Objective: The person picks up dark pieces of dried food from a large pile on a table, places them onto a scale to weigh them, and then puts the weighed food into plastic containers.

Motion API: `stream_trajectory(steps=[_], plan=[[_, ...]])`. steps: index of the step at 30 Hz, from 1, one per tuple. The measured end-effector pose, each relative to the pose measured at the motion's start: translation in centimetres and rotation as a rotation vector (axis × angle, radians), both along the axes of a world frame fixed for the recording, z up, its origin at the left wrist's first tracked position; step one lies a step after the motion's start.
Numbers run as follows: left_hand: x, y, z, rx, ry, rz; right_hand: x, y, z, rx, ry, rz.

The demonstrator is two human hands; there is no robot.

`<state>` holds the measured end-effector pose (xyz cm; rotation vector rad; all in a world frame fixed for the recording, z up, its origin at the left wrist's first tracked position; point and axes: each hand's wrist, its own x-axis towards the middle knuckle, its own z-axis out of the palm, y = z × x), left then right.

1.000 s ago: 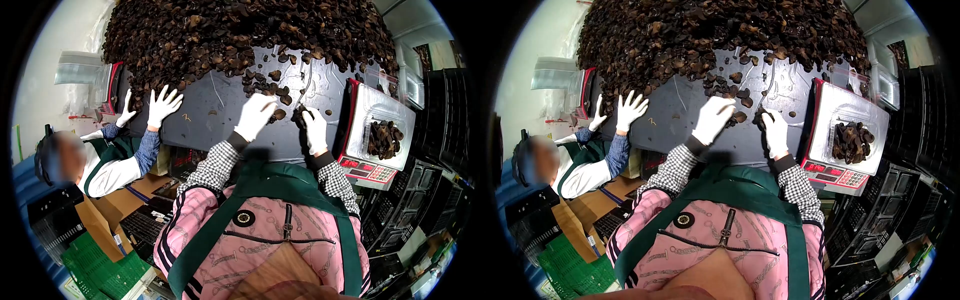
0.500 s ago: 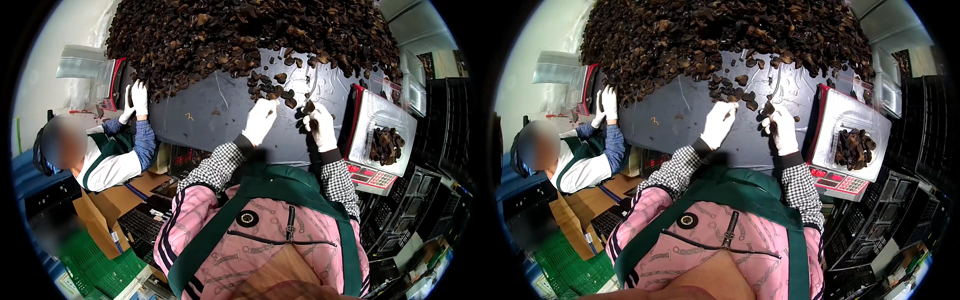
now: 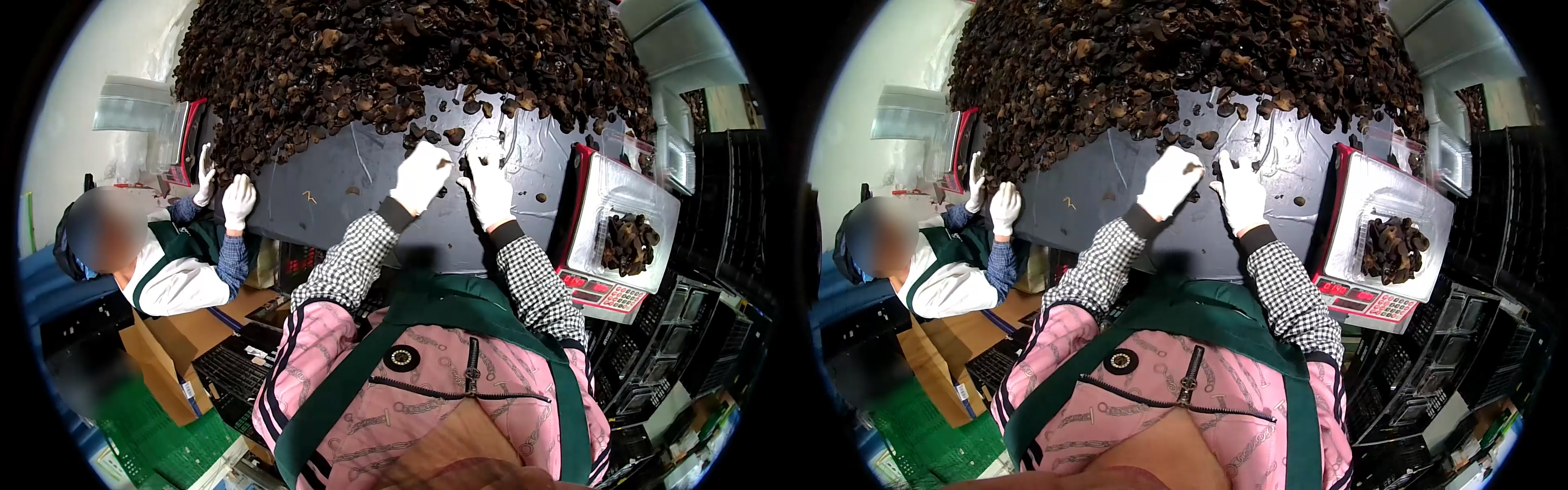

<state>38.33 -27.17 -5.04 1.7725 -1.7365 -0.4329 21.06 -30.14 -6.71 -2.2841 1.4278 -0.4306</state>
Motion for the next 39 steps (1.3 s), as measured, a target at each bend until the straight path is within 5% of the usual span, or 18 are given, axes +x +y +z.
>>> stream_trajectory(steps=[3, 9, 14, 18, 22, 26, 30, 36, 39], plan=[[2.0, -1.3, 2.2, 0.059, 0.144, 0.145, 0.0, -0.3, -1.5, 0.004, -0.015, 0.04], [-0.1, -6.2, 0.6, -0.075, -0.236, -0.078, -0.3, -0.5, -1.4, 0.001, -0.191, 0.019], [-1.4, -7.5, -1.6, 0.116, -0.515, -0.112, -3.7, 3.5, 4.9, 0.04, -0.567, -0.048], [-0.6, -7.0, -2.5, 0.075, -0.538, -0.184, -11.2, 6.6, 13.3, -0.165, -0.49, -0.22], [-0.6, -6.8, -2.0, -0.047, -0.407, -0.077, -20.7, 5.8, 16.3, -0.355, -0.293, -0.48], [-2.4, -5.7, 3.5, 0.008, 0.085, -0.151, -27.3, 2.8, 15.3, -0.254, -0.179, -0.543], [-7.7, -3.3, 9.5, 0.083, 0.274, -0.247, -30.4, 1.0, 13.7, -0.195, -0.067, -0.368], [-16.8, -2.6, 13.6, 0.154, 0.541, -0.449, -32.9, 0.7, 14.8, -0.137, -0.569, -0.478], [-22.4, -3.1, 14.6, 0.185, 0.554, -0.479, -33.4, -0.1, 14.0, -0.174, -0.571, -0.428]])
